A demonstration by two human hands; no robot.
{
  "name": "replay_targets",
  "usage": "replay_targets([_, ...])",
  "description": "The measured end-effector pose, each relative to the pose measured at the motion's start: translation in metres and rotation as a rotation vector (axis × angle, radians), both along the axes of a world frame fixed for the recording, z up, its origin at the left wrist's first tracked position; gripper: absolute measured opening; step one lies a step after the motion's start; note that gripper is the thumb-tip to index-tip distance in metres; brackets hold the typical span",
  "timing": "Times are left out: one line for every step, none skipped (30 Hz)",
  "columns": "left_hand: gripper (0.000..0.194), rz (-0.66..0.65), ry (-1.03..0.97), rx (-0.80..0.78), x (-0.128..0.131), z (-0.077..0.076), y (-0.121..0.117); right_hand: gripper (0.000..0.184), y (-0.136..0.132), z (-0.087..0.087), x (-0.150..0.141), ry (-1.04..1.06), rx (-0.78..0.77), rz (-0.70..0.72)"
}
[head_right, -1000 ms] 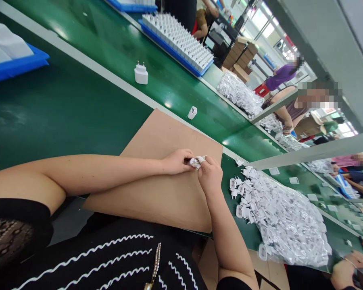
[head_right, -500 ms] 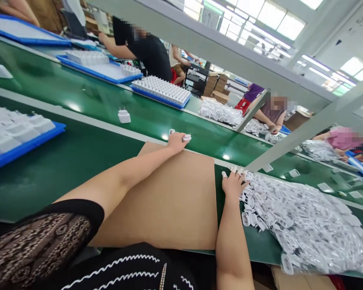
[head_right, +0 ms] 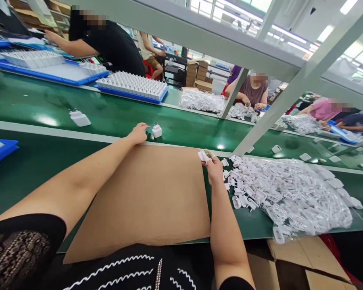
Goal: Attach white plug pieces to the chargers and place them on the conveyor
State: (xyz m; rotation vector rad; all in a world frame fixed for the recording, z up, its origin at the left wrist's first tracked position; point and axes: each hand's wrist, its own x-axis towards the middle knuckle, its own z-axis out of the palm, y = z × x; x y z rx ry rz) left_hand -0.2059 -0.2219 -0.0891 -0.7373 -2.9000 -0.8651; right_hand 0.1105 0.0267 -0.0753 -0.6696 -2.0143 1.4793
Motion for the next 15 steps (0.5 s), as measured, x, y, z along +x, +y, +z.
replay_targets([0.066, -0.003, 0.0, -0.003, -0.001, 0.002, -0.006, 0.042, -0.006, 0.003, 0.001, 0.074, -0.165, 0.078])
replay_targets([0.065, 0.014, 0.002, -0.006, 0.001, 0.004, -0.013, 0.041, -0.011, 0.007, 0.002, 0.132, -0.324, 0.151])
replay_targets([0.065, 0.028, 0.017, -0.005, 0.007, 0.009, -0.018, 0.042, -0.015, 0.01, 0.005, 0.165, -0.448, 0.209])
replay_targets([0.063, 0.038, 0.052, 0.007, 0.017, 0.014, -0.022, 0.042, -0.019, 0.013, 0.008, 0.17, -0.519, 0.249])
replay_targets([0.058, 0.039, 0.099, 0.026, 0.03, 0.019, -0.026, 0.043, -0.022, 0.016, 0.011, 0.162, -0.556, 0.277])
replay_targets([0.052, 0.03, 0.145, 0.049, 0.046, 0.024, -0.028, 0.045, -0.025, 0.017, 0.013, 0.146, -0.571, 0.293])
replay_targets([0.045, 0.004, 0.182, 0.072, 0.065, 0.029, -0.029, 0.047, -0.028, 0.019, 0.015, 0.123, -0.575, 0.301])
replay_targets([0.041, -0.038, 0.198, 0.089, 0.086, 0.032, -0.028, 0.049, -0.032, 0.02, 0.016, 0.093, -0.577, 0.302])
replay_targets([0.04, -0.099, 0.188, 0.094, 0.109, 0.033, -0.027, 0.051, -0.036, 0.02, 0.016, 0.059, -0.582, 0.302])
replay_targets([0.043, -0.182, 0.165, 0.09, 0.132, 0.032, -0.024, 0.052, -0.041, 0.021, 0.016, 0.023, -0.591, 0.306])
replay_targets([0.046, -0.272, 0.15, 0.079, 0.154, 0.03, -0.019, 0.052, -0.046, 0.021, 0.015, -0.007, -0.595, 0.314])
replay_targets([0.049, -0.344, 0.151, 0.068, 0.175, 0.027, -0.014, 0.049, -0.051, 0.021, 0.014, -0.023, -0.585, 0.323])
replay_targets([0.052, -0.393, 0.155, 0.055, 0.193, 0.023, -0.009, 0.046, -0.057, 0.021, 0.013, -0.027, -0.555, 0.331])
replay_targets([0.054, -0.422, 0.152, 0.037, 0.208, 0.018, -0.004, 0.043, -0.063, 0.021, 0.013, -0.023, -0.509, 0.331])
replay_targets([0.055, -0.43, 0.139, 0.017, 0.221, 0.014, 0.0, 0.04, -0.068, 0.022, 0.012, -0.017, -0.454, 0.325])
